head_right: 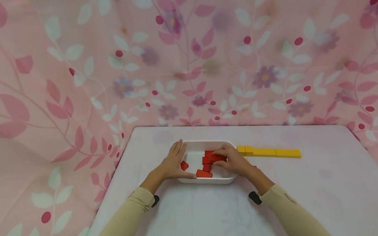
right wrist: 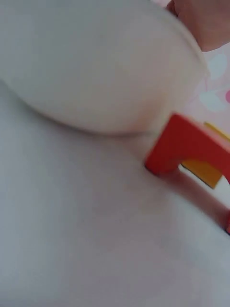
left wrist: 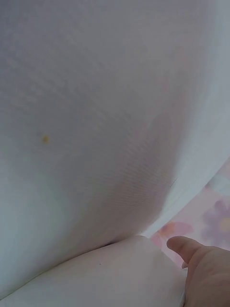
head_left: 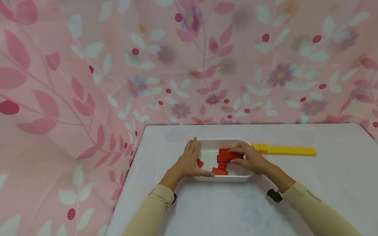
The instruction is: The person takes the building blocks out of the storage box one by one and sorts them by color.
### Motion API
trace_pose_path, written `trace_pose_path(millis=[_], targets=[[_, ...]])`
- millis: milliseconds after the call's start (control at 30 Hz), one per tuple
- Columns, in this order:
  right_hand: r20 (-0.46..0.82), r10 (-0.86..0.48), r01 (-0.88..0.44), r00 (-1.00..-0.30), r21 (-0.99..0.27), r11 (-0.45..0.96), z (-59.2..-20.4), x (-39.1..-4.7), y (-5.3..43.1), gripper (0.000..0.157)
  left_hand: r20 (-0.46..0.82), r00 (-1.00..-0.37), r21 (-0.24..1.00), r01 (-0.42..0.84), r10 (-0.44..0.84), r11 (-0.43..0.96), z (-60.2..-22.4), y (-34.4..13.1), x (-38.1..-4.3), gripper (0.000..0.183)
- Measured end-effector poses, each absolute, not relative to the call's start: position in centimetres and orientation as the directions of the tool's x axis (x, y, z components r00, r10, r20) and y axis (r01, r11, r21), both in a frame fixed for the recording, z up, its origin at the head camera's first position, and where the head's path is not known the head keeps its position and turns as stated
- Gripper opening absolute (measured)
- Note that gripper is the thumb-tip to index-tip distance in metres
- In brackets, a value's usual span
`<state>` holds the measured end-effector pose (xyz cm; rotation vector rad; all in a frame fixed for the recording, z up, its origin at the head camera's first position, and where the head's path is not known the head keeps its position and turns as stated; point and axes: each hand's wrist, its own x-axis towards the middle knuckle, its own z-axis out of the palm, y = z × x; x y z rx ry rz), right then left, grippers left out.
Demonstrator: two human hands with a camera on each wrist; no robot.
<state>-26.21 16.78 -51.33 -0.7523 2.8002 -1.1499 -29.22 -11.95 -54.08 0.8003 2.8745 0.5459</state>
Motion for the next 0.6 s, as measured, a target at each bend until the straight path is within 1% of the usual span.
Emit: trace_pose_path(millis=[133, 367, 600], targets=[[0.171, -0.416, -0.414, -0.893, -0.675, 0.611, -50.7, -25.9, 17.2, 0.040, 0.005, -0.856, 0.384, 0.480, 0.518, 0.789, -54.0, -11.8, -29.2, 0.136], [0.170, -0.436, -0.447, -0.884, -0.587, 0.675, -50.2, -24.8, 18.2, 0.037, 0.001, -0.857, 0.383, 0.477, 0.516, 0.791, -54.1, -11.7, -29.1, 0.134], [0.187, -0.419, -0.446, -0.889, -0.562, 0.697, -49.8, -24.1, 19.6, 0.035, -0.027, -0.862, 0.380, 0.460, 0.507, 0.802, -54.0, -12.0, -29.1, 0.134]])
